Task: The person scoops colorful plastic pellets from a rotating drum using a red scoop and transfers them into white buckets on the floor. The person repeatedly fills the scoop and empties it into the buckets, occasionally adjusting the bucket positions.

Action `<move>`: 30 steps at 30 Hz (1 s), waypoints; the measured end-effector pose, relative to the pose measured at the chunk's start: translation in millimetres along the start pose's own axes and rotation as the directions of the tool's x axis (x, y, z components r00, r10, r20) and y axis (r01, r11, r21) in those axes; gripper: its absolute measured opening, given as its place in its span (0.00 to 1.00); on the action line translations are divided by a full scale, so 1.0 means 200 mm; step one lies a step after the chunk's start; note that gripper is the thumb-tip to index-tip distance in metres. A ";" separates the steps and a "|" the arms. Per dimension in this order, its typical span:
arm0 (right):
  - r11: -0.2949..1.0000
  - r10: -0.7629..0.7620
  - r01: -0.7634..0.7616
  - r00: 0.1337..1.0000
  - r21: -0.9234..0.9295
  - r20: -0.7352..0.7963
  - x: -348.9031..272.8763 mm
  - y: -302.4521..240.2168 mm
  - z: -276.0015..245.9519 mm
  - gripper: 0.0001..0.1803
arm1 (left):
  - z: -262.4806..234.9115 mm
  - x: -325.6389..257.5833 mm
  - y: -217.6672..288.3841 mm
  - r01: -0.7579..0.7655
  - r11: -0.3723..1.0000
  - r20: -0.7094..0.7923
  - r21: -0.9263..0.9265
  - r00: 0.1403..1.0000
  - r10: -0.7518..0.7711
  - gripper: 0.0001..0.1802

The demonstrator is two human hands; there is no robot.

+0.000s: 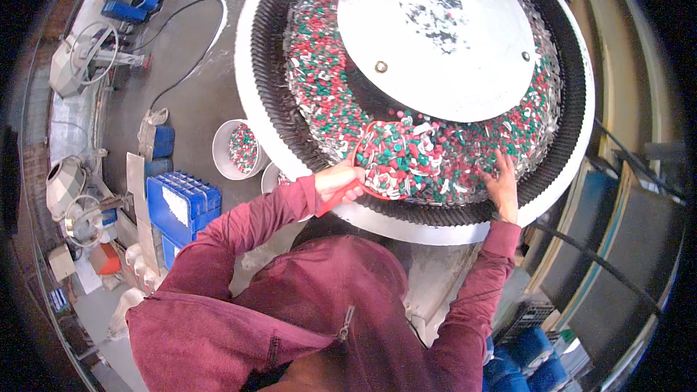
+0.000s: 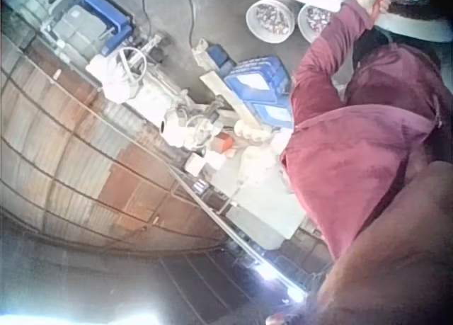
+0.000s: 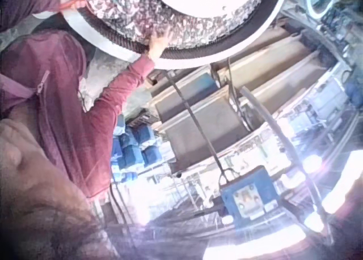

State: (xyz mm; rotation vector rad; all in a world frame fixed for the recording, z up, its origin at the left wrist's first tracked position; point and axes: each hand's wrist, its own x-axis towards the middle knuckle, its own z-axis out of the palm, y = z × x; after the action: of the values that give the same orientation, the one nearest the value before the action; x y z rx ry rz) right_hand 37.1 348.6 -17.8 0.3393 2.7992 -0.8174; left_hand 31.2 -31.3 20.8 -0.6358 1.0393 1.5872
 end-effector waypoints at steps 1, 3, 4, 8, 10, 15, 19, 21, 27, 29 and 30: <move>0.999 0.018 -0.018 1.000 0.046 0.005 -0.01 0.04 0.01 0.35 | -0.01 -0.08 -0.01 -0.028 0.998 0.006 -0.049 1.000 0.029 0.10; 0.996 0.077 -0.076 0.997 0.035 -0.008 -0.01 0.11 0.04 0.35 | -0.03 -0.23 -0.04 -0.125 0.984 0.058 -0.127 0.989 0.133 0.06; 0.984 0.177 -0.176 0.982 -0.028 0.067 0.00 0.13 0.04 0.32 | -0.04 -0.30 -0.06 -0.173 0.974 0.004 -0.149 0.984 0.175 0.06; 0.981 0.109 -0.125 0.988 0.147 0.113 0.05 0.16 0.10 0.23 | -0.17 -0.62 -0.13 -0.303 0.917 0.041 -0.260 0.945 0.323 0.05; 0.996 0.030 -0.043 0.988 0.083 0.150 0.10 0.13 0.11 0.22 | -0.25 -0.76 -0.17 -0.338 0.867 -0.010 -0.366 0.933 0.359 0.03; 1.000 0.007 -0.008 0.980 0.002 0.200 0.20 -0.02 0.18 0.21 | -0.50 -1.12 -0.30 -0.541 0.642 -0.223 -0.543 0.830 0.510 0.03; 0.998 0.062 -0.056 0.958 -0.029 0.278 0.22 -0.18 0.20 0.21 | -0.79 -1.35 -0.40 -0.690 0.544 -0.446 -0.478 0.724 0.526 0.02; 0.994 0.100 -0.082 0.943 -0.070 0.319 0.22 -0.23 0.19 0.22 | -0.95 -1.43 -0.45 -0.748 0.499 -0.570 -0.439 0.660 0.489 0.02; 0.991 0.090 -0.112 0.962 0.070 0.259 0.16 -0.17 0.12 0.22 | -1.53 -1.43 -0.52 -0.708 0.638 -0.914 0.302 -0.026 0.404 0.41; 0.989 0.110 -0.130 0.965 0.071 0.240 0.09 -0.08 0.08 0.23 | -1.77 -1.37 -0.52 -0.387 0.769 -0.860 0.509 -0.263 0.437 0.48; 0.990 0.132 -0.139 0.963 0.015 0.237 0.05 -0.04 0.05 0.24 | -1.87 -1.33 -0.54 -0.191 0.794 -0.797 0.577 -0.345 0.496 0.50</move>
State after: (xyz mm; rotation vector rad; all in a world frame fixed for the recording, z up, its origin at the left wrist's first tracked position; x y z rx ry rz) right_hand 27.2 338.8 -24.1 0.4058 2.5155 -0.8140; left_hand 164.1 -484.2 32.2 -1.7132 2.9269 1.0666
